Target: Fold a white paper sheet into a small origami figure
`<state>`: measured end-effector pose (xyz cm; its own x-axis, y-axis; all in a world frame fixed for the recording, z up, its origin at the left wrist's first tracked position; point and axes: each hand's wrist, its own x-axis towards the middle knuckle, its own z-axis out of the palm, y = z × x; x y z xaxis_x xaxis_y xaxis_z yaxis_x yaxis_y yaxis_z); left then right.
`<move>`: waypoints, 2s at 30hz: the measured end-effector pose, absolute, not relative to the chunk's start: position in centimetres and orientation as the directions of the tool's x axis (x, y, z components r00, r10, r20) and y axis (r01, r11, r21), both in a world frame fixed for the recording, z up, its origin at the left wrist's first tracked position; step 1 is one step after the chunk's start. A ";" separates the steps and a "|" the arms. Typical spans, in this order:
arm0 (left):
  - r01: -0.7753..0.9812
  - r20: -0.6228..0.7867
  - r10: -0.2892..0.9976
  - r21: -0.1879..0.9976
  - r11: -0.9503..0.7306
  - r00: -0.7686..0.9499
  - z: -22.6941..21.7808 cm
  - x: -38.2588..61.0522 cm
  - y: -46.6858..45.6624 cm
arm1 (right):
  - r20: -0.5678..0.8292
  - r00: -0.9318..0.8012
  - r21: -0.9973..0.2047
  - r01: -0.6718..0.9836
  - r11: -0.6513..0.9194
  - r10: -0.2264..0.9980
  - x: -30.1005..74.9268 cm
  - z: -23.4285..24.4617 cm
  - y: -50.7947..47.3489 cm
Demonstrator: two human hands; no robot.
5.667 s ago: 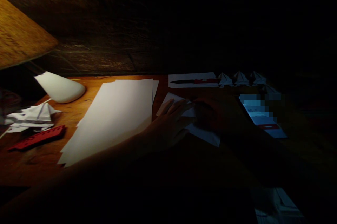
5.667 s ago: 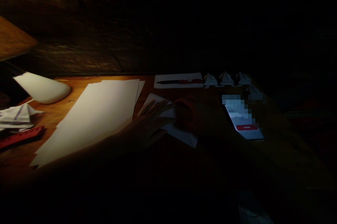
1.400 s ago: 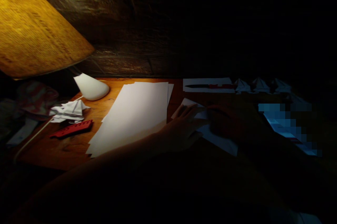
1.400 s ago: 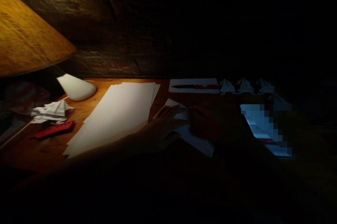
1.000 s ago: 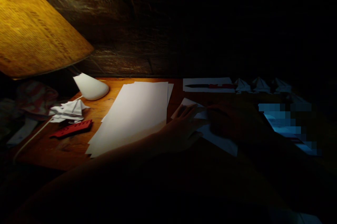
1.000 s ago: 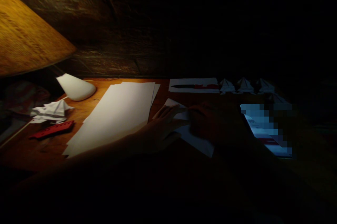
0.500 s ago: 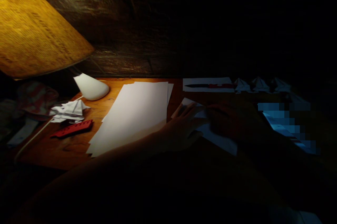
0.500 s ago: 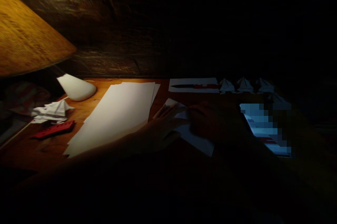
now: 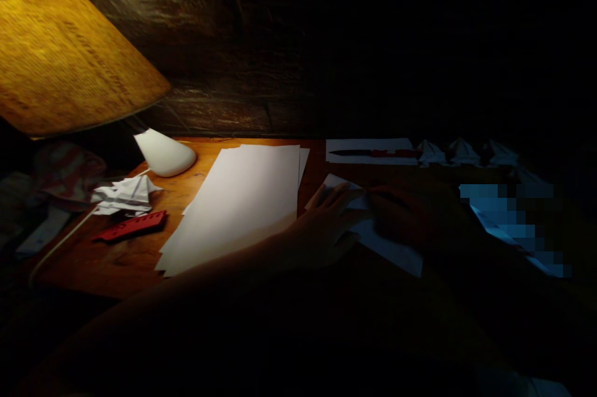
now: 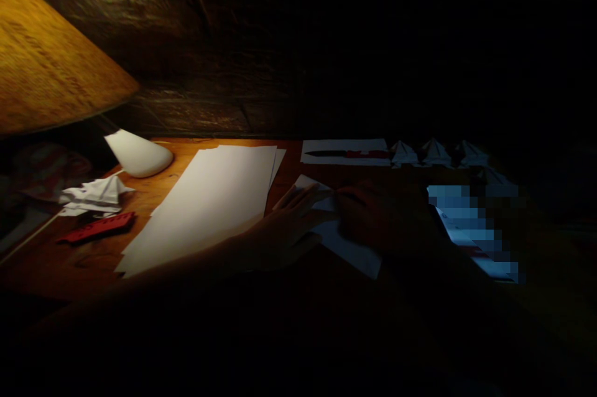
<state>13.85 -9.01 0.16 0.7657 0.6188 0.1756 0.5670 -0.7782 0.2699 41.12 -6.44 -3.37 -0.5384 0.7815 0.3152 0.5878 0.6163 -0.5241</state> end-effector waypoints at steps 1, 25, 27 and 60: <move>0.566 0.177 0.618 0.270 -0.779 0.766 0.1 13.8 -9.0 | 0.325 -0.530 -0.521 0.591 0.616 0.783 41.1 -3.6 -6.4; 0.569 0.166 0.622 0.278 -0.774 0.765 0.1 13.9 -9.0 | 0.310 -0.513 -0.524 0.610 0.594 0.801 41.0 -3.3 -6.2; 0.568 0.170 0.618 0.266 -0.779 0.767 0.1 13.9 -9.1 | 0.309 -0.511 -0.523 0.612 0.593 0.802 41.1 -3.4 -6.2; 0.564 0.199 0.616 0.265 -0.782 0.762 -0.2 13.9 -9.0 | 0.345 -0.516 -0.515 0.594 0.618 0.784 41.4 -4.3 -5.9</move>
<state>13.91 -9.02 -0.16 0.7620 0.6164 0.1987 0.5637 -0.7823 0.2649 41.41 -5.90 -4.25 -0.5164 0.7836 0.3453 0.5940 0.6183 -0.5147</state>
